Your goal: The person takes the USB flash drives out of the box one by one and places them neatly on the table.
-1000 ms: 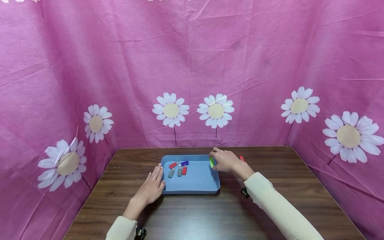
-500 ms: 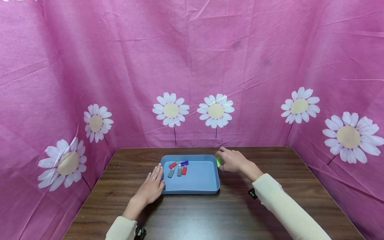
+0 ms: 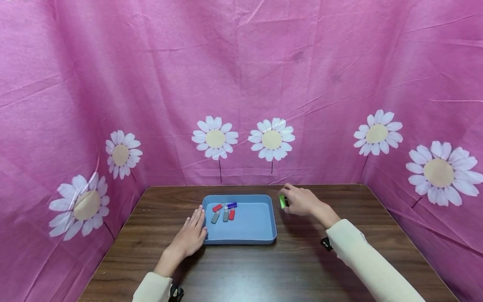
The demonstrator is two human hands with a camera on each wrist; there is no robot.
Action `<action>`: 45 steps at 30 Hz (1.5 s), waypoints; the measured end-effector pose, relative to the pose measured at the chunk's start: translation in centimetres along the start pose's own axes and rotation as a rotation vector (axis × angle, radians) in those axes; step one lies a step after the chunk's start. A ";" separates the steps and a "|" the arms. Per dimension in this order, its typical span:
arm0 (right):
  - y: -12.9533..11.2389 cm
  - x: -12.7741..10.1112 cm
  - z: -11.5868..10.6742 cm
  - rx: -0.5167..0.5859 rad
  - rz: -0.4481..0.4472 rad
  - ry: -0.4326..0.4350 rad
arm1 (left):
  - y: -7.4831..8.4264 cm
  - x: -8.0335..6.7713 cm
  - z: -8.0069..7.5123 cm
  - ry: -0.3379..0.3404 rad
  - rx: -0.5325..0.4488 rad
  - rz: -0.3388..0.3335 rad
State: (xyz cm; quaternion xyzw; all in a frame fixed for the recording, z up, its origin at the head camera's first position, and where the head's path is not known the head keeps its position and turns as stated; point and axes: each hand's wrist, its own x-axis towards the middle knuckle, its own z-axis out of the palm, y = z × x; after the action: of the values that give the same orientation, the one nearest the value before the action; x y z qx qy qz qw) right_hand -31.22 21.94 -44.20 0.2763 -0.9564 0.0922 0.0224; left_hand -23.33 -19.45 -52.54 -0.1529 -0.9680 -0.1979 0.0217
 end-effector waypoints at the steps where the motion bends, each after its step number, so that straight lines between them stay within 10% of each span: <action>1: 0.2 -0.1 0.0 -0.002 -0.001 0.001 | 0.0 0.0 0.0 0.001 -0.002 0.000; 45: 8.5 -5.2 -0.2 0.013 0.169 0.058 | 0.4 0.1 -0.6 -0.040 -0.007 -0.029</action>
State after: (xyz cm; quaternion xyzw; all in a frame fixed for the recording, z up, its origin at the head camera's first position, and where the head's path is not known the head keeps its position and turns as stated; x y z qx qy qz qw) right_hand -31.36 31.74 -45.84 0.1921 -0.9746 0.1080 0.0403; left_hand -23.27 -19.32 -51.81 -0.1427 -0.9697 -0.1985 -0.0010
